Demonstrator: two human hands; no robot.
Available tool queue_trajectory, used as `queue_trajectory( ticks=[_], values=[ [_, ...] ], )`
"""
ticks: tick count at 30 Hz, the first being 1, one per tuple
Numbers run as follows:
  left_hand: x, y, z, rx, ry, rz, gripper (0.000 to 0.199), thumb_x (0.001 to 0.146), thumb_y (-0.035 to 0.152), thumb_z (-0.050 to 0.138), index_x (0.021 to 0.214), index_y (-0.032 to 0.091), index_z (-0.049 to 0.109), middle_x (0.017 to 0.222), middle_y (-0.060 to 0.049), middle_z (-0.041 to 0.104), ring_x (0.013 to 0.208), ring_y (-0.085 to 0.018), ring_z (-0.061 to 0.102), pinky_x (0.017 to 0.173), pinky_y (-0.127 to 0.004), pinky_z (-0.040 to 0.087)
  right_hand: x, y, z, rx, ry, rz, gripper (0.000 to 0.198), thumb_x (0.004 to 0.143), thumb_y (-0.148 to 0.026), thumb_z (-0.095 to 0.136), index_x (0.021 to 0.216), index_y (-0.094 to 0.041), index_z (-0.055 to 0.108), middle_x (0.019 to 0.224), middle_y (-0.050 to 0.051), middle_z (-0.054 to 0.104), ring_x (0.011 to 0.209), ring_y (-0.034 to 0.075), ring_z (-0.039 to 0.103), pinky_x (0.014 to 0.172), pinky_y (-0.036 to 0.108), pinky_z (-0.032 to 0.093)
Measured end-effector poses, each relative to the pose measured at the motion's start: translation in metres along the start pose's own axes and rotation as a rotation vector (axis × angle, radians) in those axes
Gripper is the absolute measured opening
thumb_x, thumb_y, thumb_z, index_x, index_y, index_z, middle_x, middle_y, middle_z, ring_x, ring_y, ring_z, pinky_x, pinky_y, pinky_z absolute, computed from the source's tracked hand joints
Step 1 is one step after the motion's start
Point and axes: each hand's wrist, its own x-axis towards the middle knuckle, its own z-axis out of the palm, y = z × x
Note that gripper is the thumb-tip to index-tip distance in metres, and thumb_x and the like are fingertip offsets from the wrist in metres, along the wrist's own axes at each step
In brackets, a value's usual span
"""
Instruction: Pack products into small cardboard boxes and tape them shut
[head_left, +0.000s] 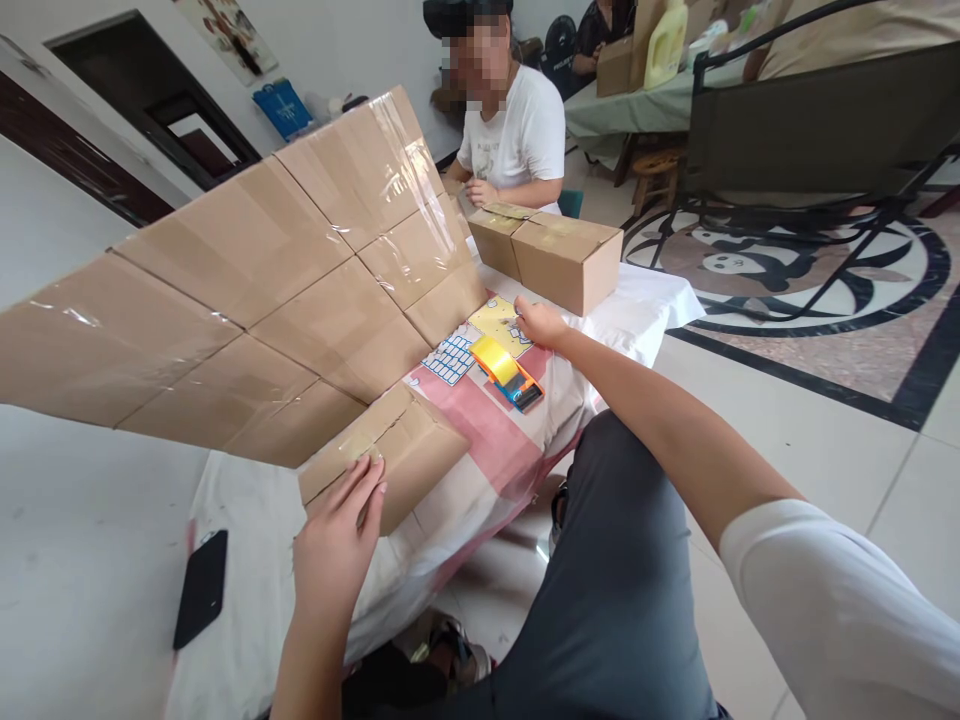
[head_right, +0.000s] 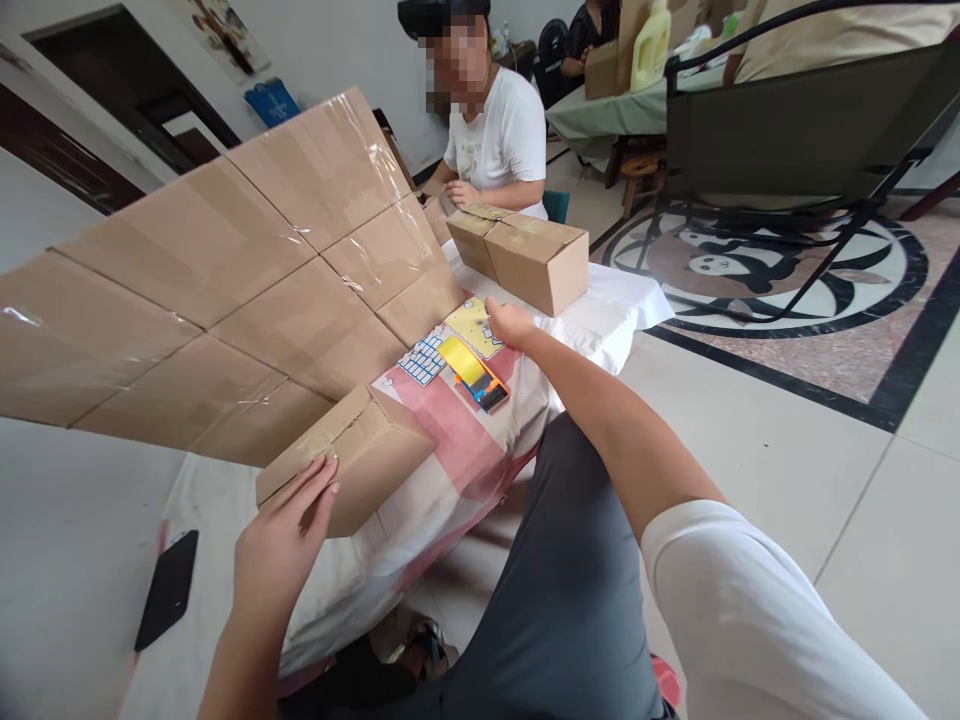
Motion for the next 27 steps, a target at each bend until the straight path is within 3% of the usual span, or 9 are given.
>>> queue_trajectory(
  ticks=[6, 12, 18, 21, 24, 27],
  values=[
    [0.0, 0.0, 0.0, -0.002, -0.006, -0.024, 0.033, 0.098, 0.035, 0.056, 0.129, 0.029, 0.066, 0.134, 0.001, 0.069, 0.121, -0.021, 0.066, 0.085, -0.031, 0.053, -0.001, 0.004, -0.002, 0.013, -0.021, -0.044, 0.039, 0.095, -0.028, 0.052, 0.133, -0.019, 0.047, 0.11, 0.012, 0.072, 0.098, 0.029, 0.062, 0.076, 0.034, 0.044],
    [-0.001, 0.002, -0.001, 0.005, 0.003, -0.026, 0.034, 0.098, 0.035, 0.056, 0.13, 0.03, 0.066, 0.133, 0.002, 0.069, 0.122, -0.02, 0.066, 0.081, -0.029, 0.053, 0.0, 0.005, 0.0, 0.008, -0.014, -0.036, 0.036, 0.098, -0.029, 0.043, 0.132, -0.016, 0.049, 0.109, 0.018, 0.071, 0.091, 0.032, 0.063, 0.073, 0.037, 0.044],
    [-0.002, 0.0, 0.001, 0.037, 0.02, 0.001, 0.034, 0.097, 0.034, 0.057, 0.13, 0.03, 0.066, 0.133, 0.003, 0.069, 0.121, -0.019, 0.066, 0.082, -0.028, 0.053, 0.005, 0.012, 0.009, 0.044, 0.0, -0.078, 0.037, 0.09, -0.017, 0.049, 0.127, -0.018, 0.05, 0.111, 0.014, 0.07, 0.09, 0.029, 0.063, 0.073, 0.034, 0.044],
    [-0.003, -0.001, 0.003, 0.045, 0.031, 0.013, 0.034, 0.097, 0.034, 0.057, 0.13, 0.03, 0.065, 0.133, 0.003, 0.07, 0.12, -0.02, 0.066, 0.081, -0.028, 0.053, 0.003, 0.012, 0.01, 0.077, 0.031, -0.091, 0.037, 0.086, -0.019, 0.056, 0.123, -0.017, 0.051, 0.114, 0.014, 0.068, 0.089, 0.028, 0.062, 0.073, 0.033, 0.044],
    [-0.003, -0.002, 0.004, 0.033, 0.042, 0.026, 0.034, 0.097, 0.035, 0.057, 0.13, 0.03, 0.065, 0.132, 0.002, 0.07, 0.12, -0.02, 0.067, 0.084, -0.028, 0.053, 0.0, 0.008, 0.001, 0.125, 0.114, -0.078, 0.031, 0.094, -0.027, 0.05, 0.122, -0.016, 0.052, 0.12, 0.016, 0.065, 0.091, 0.028, 0.062, 0.076, 0.035, 0.046],
    [-0.005, -0.008, 0.002, 0.018, 0.044, 0.036, 0.035, 0.097, 0.037, 0.056, 0.131, 0.032, 0.065, 0.132, 0.003, 0.07, 0.119, -0.02, 0.067, 0.081, -0.028, 0.054, -0.003, -0.002, -0.02, 0.173, 0.215, -0.081, 0.032, 0.102, -0.023, 0.03, 0.119, -0.013, 0.055, 0.125, 0.019, 0.062, 0.102, 0.027, 0.061, 0.084, 0.036, 0.048]
  ],
)
